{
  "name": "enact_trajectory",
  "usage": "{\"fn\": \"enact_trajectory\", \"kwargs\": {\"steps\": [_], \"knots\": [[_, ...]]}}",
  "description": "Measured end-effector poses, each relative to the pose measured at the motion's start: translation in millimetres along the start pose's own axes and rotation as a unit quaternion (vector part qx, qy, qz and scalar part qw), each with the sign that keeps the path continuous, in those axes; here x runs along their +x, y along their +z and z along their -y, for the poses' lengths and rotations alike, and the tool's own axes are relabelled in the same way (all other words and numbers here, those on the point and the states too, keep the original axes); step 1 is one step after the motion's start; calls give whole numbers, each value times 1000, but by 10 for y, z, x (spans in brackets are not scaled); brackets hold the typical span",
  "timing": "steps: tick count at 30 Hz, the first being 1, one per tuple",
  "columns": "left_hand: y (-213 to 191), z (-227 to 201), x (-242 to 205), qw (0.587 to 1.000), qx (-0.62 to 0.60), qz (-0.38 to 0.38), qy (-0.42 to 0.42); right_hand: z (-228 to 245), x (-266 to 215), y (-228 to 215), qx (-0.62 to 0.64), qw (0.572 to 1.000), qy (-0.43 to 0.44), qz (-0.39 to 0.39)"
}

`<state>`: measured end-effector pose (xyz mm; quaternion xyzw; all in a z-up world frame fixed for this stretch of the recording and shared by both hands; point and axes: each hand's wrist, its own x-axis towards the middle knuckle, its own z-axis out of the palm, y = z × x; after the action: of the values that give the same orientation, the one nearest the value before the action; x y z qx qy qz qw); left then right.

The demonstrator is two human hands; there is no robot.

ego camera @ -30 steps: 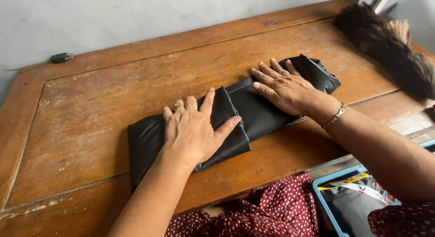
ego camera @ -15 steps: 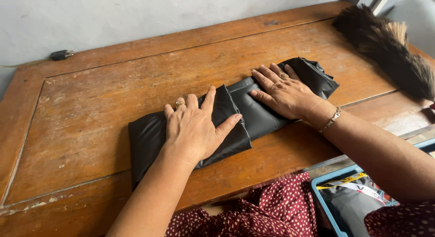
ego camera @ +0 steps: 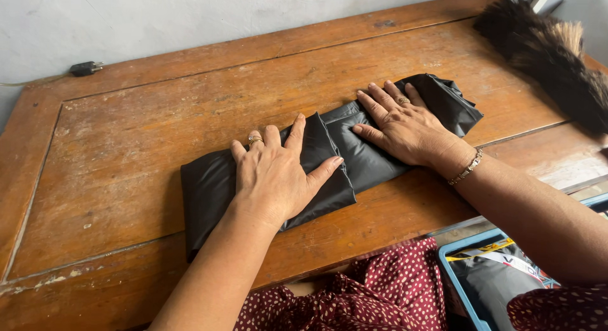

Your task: The person folds a black plastic material into a small rectangle by layering it multiple times and then places a labeled sleeve around it.

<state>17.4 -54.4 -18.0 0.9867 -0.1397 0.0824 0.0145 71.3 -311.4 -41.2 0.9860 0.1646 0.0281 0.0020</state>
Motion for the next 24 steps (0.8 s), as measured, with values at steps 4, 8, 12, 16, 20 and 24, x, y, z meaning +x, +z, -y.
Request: {"fn": "enact_trajectory", "kwargs": {"steps": [4, 8, 12, 16, 20, 24], "knots": [[-4, -9, -19, 1000, 5, -10, -3, -25, -11, 41, -8, 1000, -12, -28], [-15, -21, -13, 1000, -11, 12, -7, -43, -7, 73, -16, 999, -14, -36], [9, -26, -15, 1000, 0, 5, -9, 30, -52, -50, 6, 1000, -6, -12], [8, -22, -2, 1000, -3, 9, -11, 406, -336, -371, 71, 982, -87, -150], [36, 9, 7, 998, -63, 29, -11, 1001, -662, -580, 116, 953, -262, -94], [181, 54, 52, 997, -51, 36, -36, 899, -487, -216, 104, 961, -244, -77]]}}
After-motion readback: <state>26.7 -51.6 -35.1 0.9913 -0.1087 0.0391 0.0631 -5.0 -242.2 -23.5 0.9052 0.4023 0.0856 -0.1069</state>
